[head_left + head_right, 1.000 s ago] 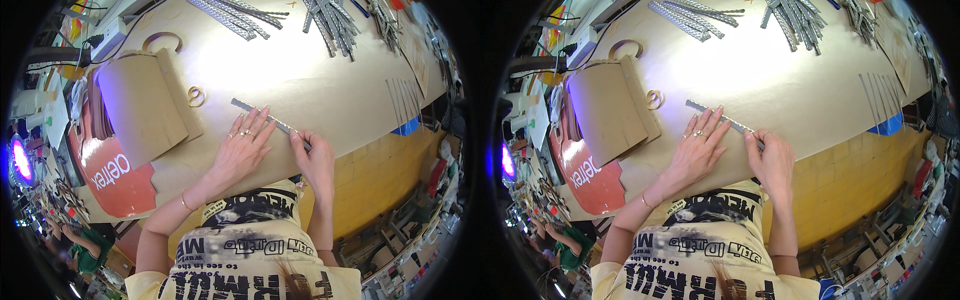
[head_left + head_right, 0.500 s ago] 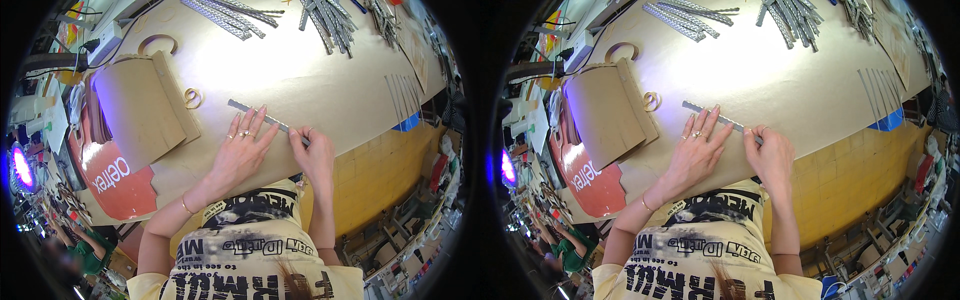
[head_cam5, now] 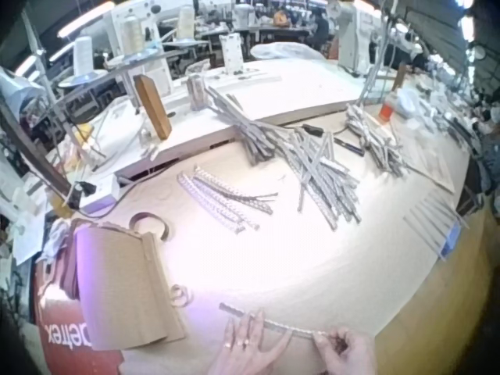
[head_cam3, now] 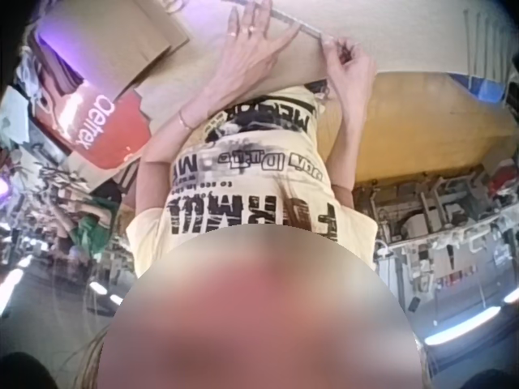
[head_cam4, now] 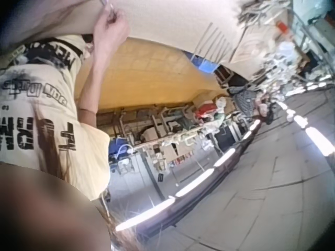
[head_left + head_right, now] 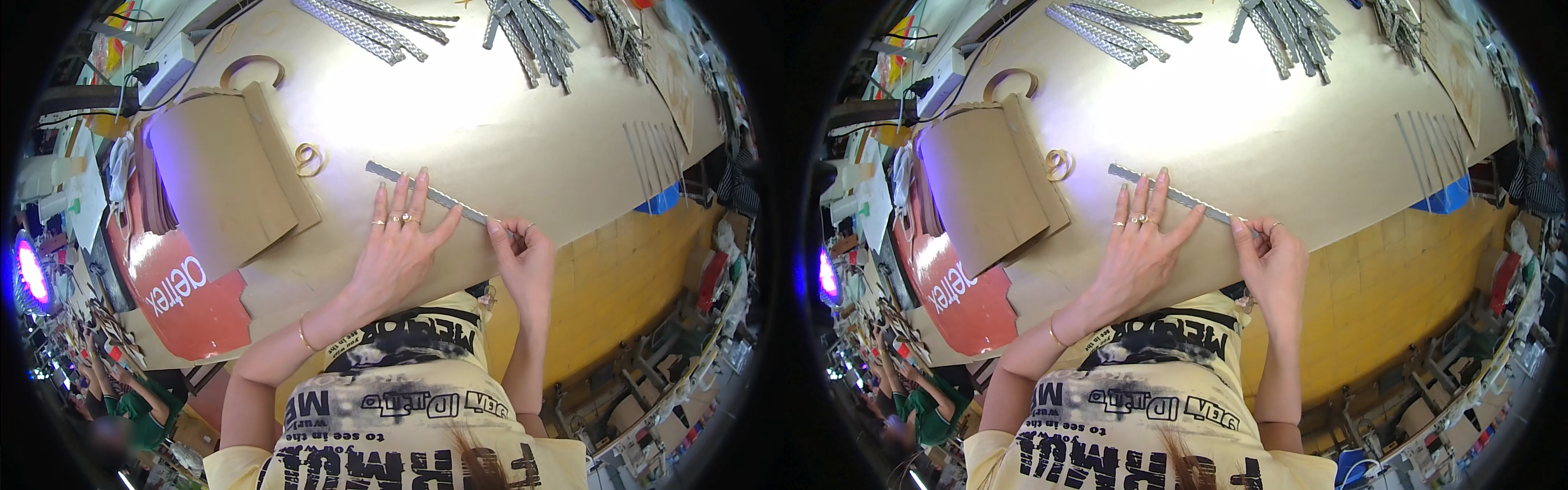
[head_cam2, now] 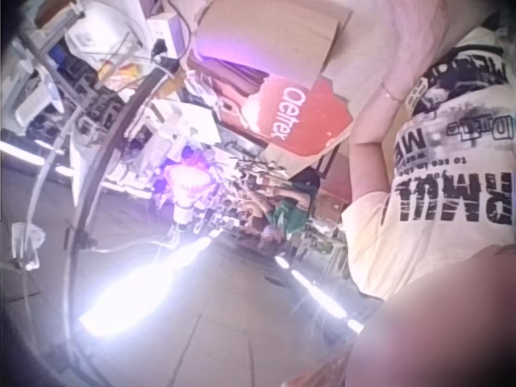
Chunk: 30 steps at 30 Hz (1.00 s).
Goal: The person repeatedly picks up a braided cord and a thin strip, aligns them on the table, and secures the strip to the cord end. The person places the finished units aside and repeats the process with new pieces.
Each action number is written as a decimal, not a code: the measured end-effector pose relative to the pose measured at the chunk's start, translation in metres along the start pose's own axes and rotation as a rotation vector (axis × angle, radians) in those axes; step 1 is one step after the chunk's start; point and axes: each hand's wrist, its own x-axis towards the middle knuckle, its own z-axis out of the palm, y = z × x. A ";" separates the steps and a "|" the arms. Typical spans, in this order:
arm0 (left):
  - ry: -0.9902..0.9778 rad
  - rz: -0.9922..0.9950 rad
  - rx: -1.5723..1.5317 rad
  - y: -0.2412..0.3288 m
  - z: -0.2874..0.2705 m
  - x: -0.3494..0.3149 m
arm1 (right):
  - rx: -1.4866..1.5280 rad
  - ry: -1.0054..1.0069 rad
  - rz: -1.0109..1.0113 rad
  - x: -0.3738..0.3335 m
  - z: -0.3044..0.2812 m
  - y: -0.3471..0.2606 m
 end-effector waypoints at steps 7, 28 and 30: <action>-0.011 -0.014 -0.038 0.000 -0.001 0.001 | 0.007 -0.035 -0.063 0.001 -0.003 0.008; -0.039 0.004 0.014 0.003 -0.004 0.002 | -0.064 0.014 -0.032 0.005 0.001 0.012; -0.038 0.002 0.028 0.004 -0.005 0.002 | -0.063 0.019 -0.024 0.005 0.002 0.010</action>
